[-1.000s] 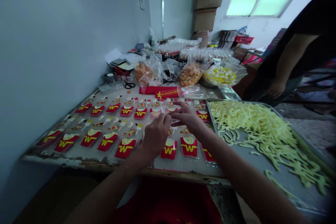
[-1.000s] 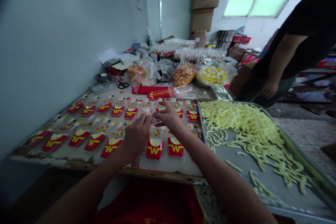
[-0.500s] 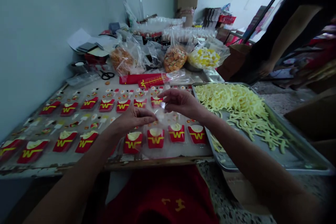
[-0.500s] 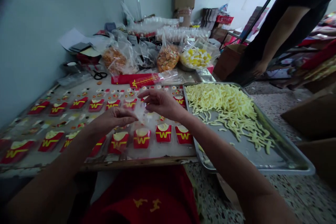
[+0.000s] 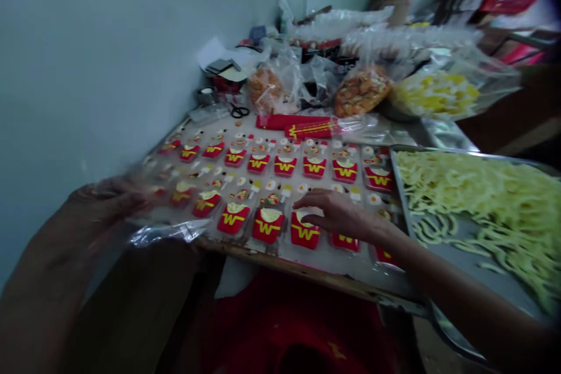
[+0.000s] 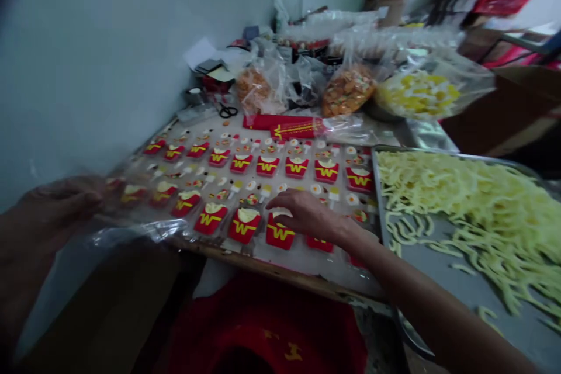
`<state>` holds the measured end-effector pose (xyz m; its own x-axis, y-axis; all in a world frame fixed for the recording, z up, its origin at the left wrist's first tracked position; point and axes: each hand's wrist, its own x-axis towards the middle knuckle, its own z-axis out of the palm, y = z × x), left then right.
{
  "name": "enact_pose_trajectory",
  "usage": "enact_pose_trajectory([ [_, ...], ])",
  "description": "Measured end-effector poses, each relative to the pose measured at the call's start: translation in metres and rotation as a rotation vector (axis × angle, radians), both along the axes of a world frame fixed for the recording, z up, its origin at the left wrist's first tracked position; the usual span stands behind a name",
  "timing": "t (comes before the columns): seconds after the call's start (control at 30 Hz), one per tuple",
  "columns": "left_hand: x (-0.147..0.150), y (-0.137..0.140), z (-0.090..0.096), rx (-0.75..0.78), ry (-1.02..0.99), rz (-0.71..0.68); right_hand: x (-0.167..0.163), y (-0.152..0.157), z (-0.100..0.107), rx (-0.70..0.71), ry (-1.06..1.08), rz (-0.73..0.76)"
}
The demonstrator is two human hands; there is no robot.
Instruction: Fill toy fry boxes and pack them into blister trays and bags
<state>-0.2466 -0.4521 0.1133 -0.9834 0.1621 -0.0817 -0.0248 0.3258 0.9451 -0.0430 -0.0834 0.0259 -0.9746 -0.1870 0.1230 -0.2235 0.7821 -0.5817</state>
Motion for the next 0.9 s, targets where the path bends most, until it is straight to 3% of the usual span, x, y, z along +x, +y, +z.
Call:
enact_pose_trajectory([
  [0.1, 0.029, -0.043, -0.01, -0.038, 0.088, 0.074, -0.032, -0.015, 0.001, -0.098, 0.037, 0.021],
  [0.2, 0.06, -0.082, -0.03, -0.147, 0.046, 0.269, -0.068, -0.041, -0.001, -0.202, 0.054, 0.071],
  [0.3, 0.087, -0.12, -0.056, -0.248, 0.003, 0.416, -0.111, -0.083, -0.003, -0.373, 0.053, 0.139],
  [0.4, 0.1, -0.158, -0.085, -0.353, -0.05, 0.435, -0.165, -0.134, -0.001, -0.43, 0.074, 0.208],
  [0.6, 0.079, -0.219, -0.128, -0.234, -0.163, 0.369, -0.309, -0.238, 0.02, 0.033, 0.212, 0.415],
  [0.77, 0.036, -0.247, -0.149, -0.204, -0.311, 0.217, -0.431, -0.31, 0.034, 0.413, -0.029, 0.628],
  [0.9, -0.001, -0.257, -0.163, -0.184, -0.35, 0.164, -0.493, -0.35, 0.017, 0.585, -0.194, 0.728],
])
